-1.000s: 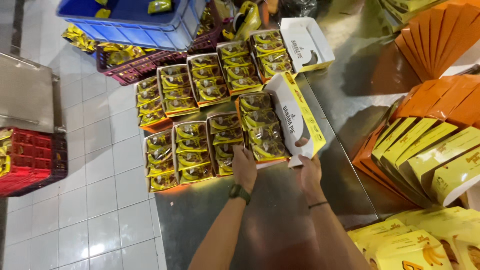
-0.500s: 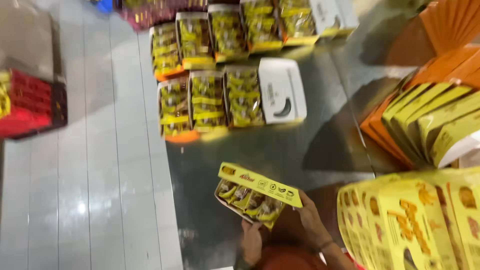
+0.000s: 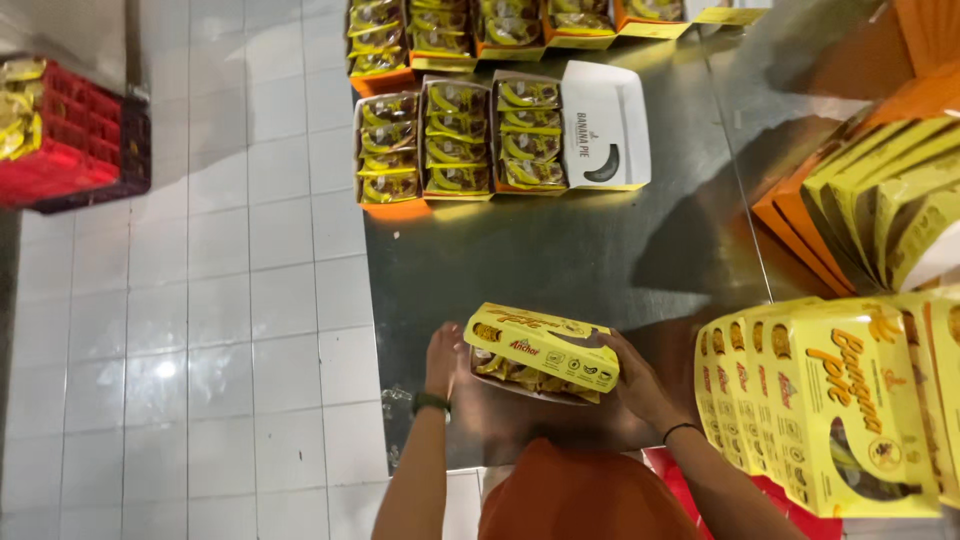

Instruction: The person organizes boxes of bakery items by hand, moving them between a workspace and stacks on the table.

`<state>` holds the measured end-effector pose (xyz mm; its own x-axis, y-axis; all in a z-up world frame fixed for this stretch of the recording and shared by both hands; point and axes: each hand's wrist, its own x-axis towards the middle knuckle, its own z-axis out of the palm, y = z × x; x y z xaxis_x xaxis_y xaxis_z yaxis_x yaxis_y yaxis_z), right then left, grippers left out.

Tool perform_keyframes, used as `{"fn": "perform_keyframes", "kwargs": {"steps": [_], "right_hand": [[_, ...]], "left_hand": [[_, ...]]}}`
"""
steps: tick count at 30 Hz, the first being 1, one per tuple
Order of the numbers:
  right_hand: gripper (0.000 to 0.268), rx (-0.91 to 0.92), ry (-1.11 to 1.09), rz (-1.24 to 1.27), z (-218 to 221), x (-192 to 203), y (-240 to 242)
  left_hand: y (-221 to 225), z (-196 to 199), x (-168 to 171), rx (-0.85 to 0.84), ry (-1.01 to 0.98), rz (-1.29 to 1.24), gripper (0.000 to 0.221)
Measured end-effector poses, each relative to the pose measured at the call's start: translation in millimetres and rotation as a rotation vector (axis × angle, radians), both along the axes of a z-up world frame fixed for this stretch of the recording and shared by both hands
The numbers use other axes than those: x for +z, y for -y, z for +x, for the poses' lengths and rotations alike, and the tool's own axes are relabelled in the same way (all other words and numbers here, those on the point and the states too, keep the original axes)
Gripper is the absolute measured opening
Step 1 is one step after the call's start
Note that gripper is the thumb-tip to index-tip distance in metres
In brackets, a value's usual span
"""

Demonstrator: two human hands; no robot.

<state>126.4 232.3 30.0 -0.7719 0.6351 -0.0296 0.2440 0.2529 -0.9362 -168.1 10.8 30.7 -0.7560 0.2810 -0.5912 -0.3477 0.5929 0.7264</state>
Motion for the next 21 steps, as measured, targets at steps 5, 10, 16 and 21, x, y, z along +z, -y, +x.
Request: {"fn": "perform_keyframes", "kwargs": {"steps": [5,10,16,21], "right_hand": [[0.068,-0.002,-0.033,-0.185,-2,-3,11],[0.084,0.087,-0.094,-0.288,-1,0,10],[0.062,-0.154,0.249,-0.594,19,41,19],[0.066,-0.187,0.423,-0.542,29,13,56]], "left_hand": [[-75,-15,105,-0.336,0.54,0.008,0.107],[-64,-12,58,-0.63,0.379,0.017,0.084],[-21,42,46,-0.339,0.263,0.223,0.072],[13,83,6,-0.194,-0.003,0.012,0.065]]}}
